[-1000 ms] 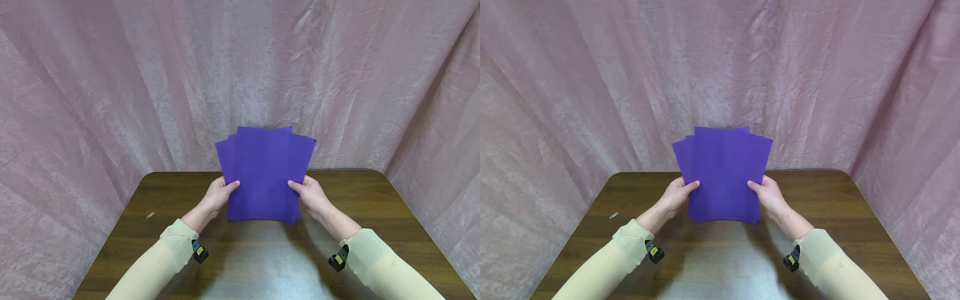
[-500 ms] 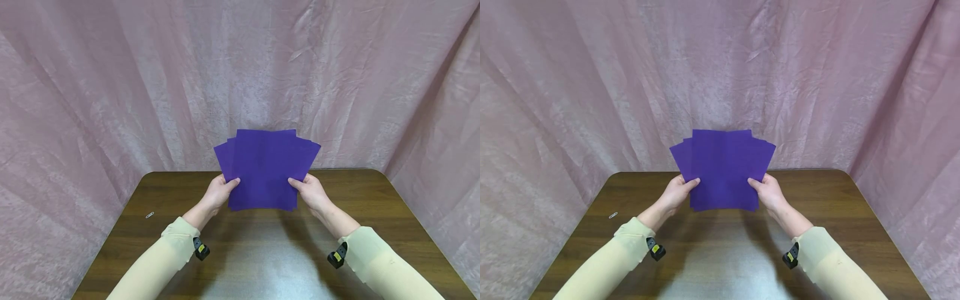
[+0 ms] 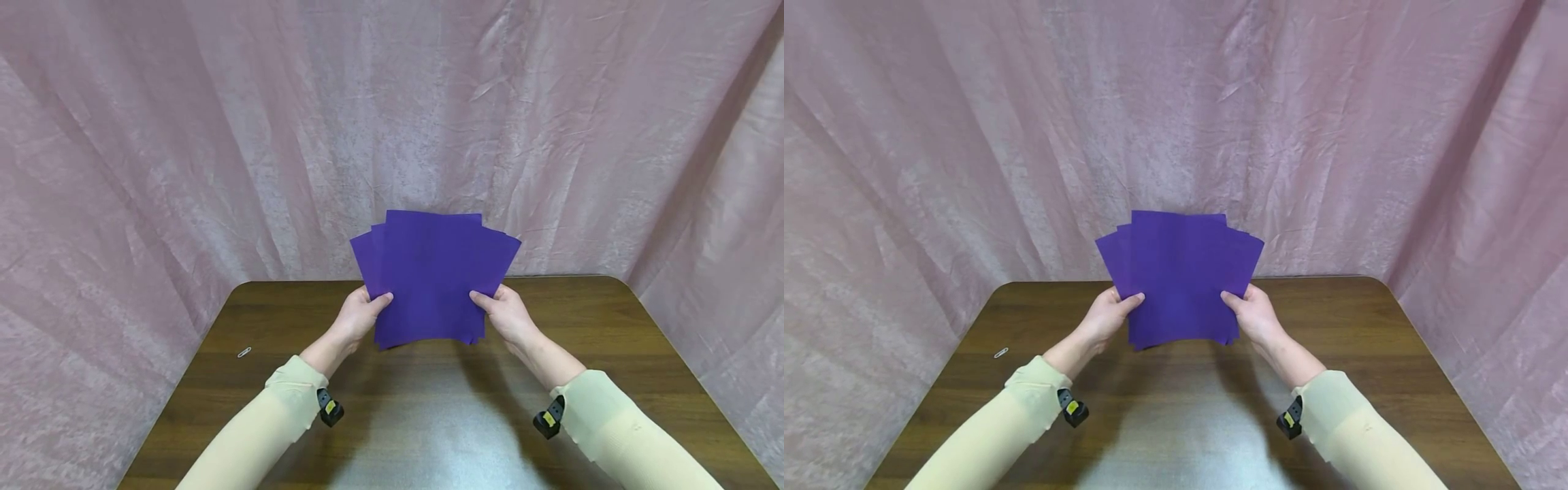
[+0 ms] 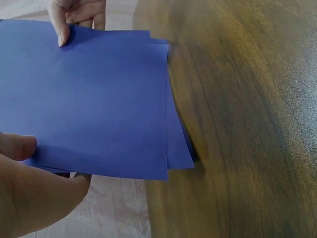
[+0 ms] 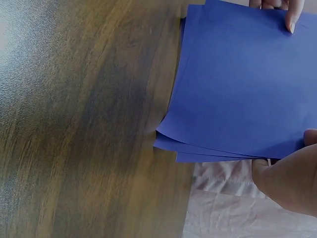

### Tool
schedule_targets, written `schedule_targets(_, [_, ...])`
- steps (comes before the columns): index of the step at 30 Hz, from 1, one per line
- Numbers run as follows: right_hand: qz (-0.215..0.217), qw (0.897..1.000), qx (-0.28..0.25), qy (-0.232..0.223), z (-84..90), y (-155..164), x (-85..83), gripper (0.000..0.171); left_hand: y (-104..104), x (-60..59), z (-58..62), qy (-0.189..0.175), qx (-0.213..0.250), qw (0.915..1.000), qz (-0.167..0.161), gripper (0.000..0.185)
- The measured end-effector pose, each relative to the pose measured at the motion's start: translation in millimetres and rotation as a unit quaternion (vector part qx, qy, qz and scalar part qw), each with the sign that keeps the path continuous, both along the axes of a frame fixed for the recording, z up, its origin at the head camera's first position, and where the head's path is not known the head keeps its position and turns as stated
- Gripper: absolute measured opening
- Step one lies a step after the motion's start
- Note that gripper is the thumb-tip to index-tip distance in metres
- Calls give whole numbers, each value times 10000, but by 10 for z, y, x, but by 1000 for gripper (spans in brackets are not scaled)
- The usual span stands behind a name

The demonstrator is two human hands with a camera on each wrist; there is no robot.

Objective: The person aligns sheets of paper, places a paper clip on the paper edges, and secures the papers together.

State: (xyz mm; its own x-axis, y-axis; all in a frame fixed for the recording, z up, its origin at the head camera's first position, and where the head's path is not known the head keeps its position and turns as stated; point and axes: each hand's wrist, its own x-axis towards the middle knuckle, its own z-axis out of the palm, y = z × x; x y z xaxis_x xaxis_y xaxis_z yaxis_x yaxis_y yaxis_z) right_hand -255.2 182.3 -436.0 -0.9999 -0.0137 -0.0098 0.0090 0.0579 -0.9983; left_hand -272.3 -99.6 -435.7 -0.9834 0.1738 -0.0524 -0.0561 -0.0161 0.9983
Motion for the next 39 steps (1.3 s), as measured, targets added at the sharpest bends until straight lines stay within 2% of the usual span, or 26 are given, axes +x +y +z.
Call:
schedule_targets(17, [-99,9997,-241,32,-5,3,19,34,27,34,-4,85,213,9997,-86,31])
schedule_targets(25, [-278,9977,-610,79,-3,-21,12,24,41,39,-5,141,217,9996,-145,32])
schedule_targets(30, [-291,9966,-751,185,-3,-30,7,19,46,33,5,186,206,9996,-65,30])
schedule_targets(39, [-235,9970,-721,171,-19,-12,-5,25,48,41,3,232,117,9997,-16,29])
